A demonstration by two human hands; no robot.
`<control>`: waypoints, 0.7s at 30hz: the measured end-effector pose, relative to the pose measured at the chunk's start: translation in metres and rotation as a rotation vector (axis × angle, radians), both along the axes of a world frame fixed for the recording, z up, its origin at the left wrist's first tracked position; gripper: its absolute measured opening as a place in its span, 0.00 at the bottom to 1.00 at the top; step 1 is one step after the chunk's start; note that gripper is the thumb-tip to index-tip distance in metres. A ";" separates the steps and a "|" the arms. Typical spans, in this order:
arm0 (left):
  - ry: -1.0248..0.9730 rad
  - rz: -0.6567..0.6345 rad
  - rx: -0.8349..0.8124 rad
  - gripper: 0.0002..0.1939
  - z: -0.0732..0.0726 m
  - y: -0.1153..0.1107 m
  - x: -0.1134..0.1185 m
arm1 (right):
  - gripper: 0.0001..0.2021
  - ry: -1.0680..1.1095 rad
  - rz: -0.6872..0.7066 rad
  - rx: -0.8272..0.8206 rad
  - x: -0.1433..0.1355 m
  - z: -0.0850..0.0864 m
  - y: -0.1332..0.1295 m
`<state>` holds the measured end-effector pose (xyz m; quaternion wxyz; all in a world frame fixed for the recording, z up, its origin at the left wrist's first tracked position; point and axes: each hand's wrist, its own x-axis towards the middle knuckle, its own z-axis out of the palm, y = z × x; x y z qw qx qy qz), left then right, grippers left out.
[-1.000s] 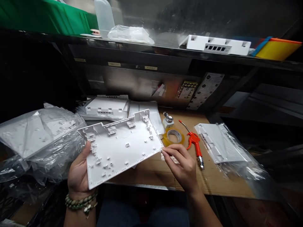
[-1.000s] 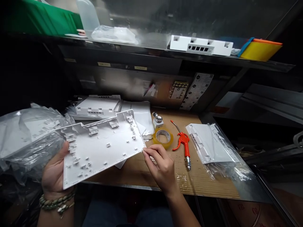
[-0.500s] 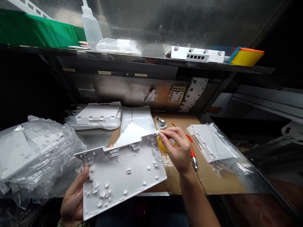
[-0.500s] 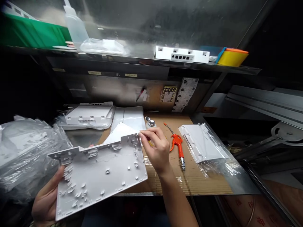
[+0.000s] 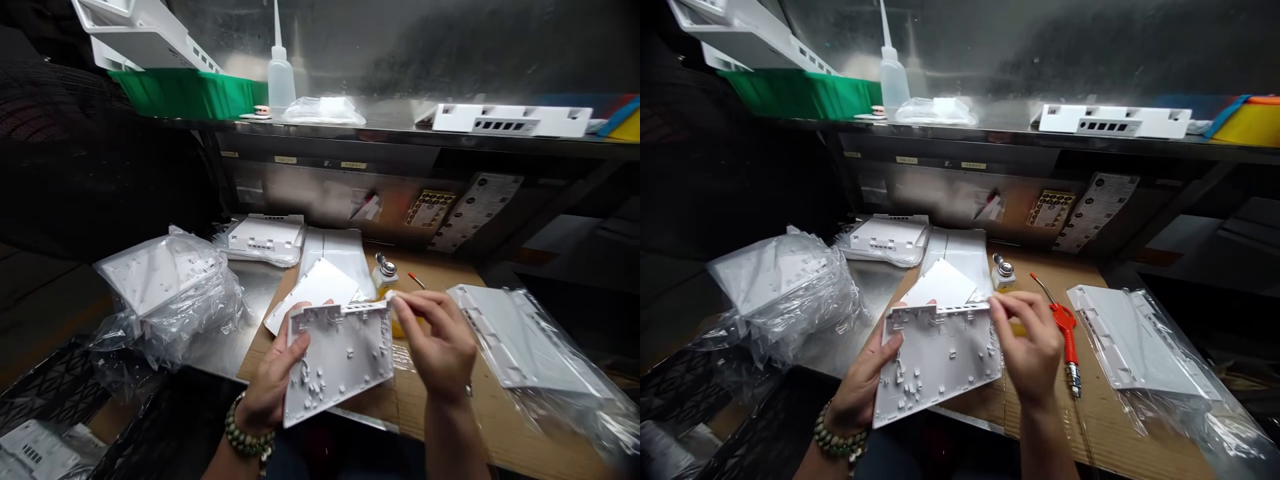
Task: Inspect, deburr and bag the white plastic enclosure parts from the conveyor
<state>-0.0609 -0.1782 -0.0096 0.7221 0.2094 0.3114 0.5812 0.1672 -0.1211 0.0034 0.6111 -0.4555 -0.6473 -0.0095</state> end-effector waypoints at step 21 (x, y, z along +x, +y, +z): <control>-0.081 -0.096 0.038 0.31 -0.020 -0.001 -0.002 | 0.06 -0.030 -0.077 0.032 0.010 -0.009 0.016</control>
